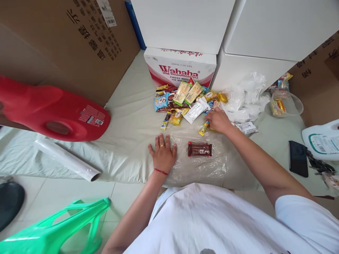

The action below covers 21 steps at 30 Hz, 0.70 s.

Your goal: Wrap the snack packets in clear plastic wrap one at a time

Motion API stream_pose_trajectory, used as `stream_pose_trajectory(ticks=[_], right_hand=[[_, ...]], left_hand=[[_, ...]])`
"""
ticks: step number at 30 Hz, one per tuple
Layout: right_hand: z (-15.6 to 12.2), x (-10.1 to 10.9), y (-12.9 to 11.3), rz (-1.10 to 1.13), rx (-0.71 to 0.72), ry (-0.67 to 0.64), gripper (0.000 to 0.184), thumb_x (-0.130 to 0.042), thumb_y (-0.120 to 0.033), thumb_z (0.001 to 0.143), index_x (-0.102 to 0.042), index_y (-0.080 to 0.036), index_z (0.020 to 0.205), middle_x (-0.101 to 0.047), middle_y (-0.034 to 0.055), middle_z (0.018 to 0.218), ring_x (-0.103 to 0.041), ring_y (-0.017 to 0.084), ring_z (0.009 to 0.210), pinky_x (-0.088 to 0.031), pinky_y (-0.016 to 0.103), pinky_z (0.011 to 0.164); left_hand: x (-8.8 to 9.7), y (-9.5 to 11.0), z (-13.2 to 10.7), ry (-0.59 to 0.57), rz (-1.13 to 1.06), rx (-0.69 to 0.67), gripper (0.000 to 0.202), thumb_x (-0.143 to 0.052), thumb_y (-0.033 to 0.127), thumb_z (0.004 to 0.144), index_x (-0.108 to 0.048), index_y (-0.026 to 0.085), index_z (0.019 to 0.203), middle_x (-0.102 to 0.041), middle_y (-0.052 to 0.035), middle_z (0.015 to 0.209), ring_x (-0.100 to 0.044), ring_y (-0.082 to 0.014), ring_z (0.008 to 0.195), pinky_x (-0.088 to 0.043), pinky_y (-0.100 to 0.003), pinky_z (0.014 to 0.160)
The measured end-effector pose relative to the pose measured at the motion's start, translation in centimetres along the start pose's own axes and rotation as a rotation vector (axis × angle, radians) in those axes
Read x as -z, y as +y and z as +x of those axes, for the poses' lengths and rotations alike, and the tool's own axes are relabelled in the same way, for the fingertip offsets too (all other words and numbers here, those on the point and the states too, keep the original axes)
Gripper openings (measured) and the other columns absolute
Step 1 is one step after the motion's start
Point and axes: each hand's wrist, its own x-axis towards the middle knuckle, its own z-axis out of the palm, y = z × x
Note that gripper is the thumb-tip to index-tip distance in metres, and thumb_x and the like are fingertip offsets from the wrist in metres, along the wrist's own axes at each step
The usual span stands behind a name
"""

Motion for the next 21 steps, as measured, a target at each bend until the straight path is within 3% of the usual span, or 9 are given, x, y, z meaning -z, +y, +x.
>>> stream_pose_trajectory(ticks=[3,7,11,15,18,21], right_hand=[[1.6,0.0,0.0,0.057,-0.032,-0.049,0.039,-0.056,-0.017,0.093,-0.077,-0.024,0.125,-0.077,0.012,0.108,-0.058,0.035,0.111,-0.044,0.045,0.094],[4.4,1.0,0.9,0.231,-0.154,-0.009,0.055,-0.047,-0.022,0.098,-0.057,-0.021,0.152,-0.076,0.0117,0.121,-0.067,0.029,0.102,-0.05,0.041,0.094],[3.8,2.9,2.3,0.425,-0.288,0.217,0.044,-0.045,-0.023,0.095,-0.074,-0.015,0.128,-0.077,0.0108,0.117,-0.07,0.026,0.1,-0.051,0.039,0.095],[-2.6,4.2,0.9,0.548,-0.256,0.351,0.038,-0.048,-0.033,0.097,-0.077,-0.019,0.116,-0.078,0.0068,0.105,-0.07,0.024,0.092,-0.053,0.037,0.088],[-9.4,3.8,-1.2,0.589,-0.115,0.274,0.034,-0.05,-0.041,0.1,-0.078,-0.026,0.113,-0.076,0.0044,0.095,-0.07,0.022,0.086,-0.054,0.035,0.081],[-14.6,2.8,-2.0,0.649,-0.086,0.182,0.031,-0.052,-0.042,0.1,-0.079,-0.03,0.111,-0.074,0.0028,0.086,-0.068,0.02,0.075,-0.053,0.034,0.072]], left_hand=[[0.0,-0.1,0.0,0.001,0.006,-0.001,0.063,-0.033,0.044,0.105,-0.042,0.013,0.16,-0.034,-0.0206,0.169,-0.03,-0.0362,0.158,-0.013,-0.072,0.125],[-0.1,-0.1,0.0,0.001,0.003,-0.006,0.063,-0.035,0.044,0.105,-0.042,0.013,0.16,-0.034,-0.0205,0.169,-0.03,-0.0363,0.158,-0.013,-0.072,0.125],[-0.1,-0.1,0.0,-0.002,-0.011,0.005,0.062,-0.035,0.044,0.105,-0.042,0.015,0.16,-0.035,-0.02,0.169,-0.03,-0.0349,0.158,-0.012,-0.07,0.126],[0.2,-0.4,0.1,0.001,-0.07,0.039,0.059,-0.03,0.043,0.107,-0.047,0.017,0.157,-0.038,-0.0182,0.168,-0.032,-0.0327,0.158,-0.015,-0.067,0.127],[0.6,-0.8,0.1,0.023,-0.144,0.073,0.058,-0.031,0.041,0.106,-0.049,0.018,0.156,-0.036,-0.0173,0.169,-0.03,-0.0331,0.158,-0.021,-0.063,0.127],[0.8,-1.2,0.1,0.071,-0.197,0.097,0.057,-0.034,0.04,0.106,-0.052,0.016,0.154,-0.032,-0.0173,0.171,-0.024,-0.0335,0.161,-0.024,-0.059,0.127]])
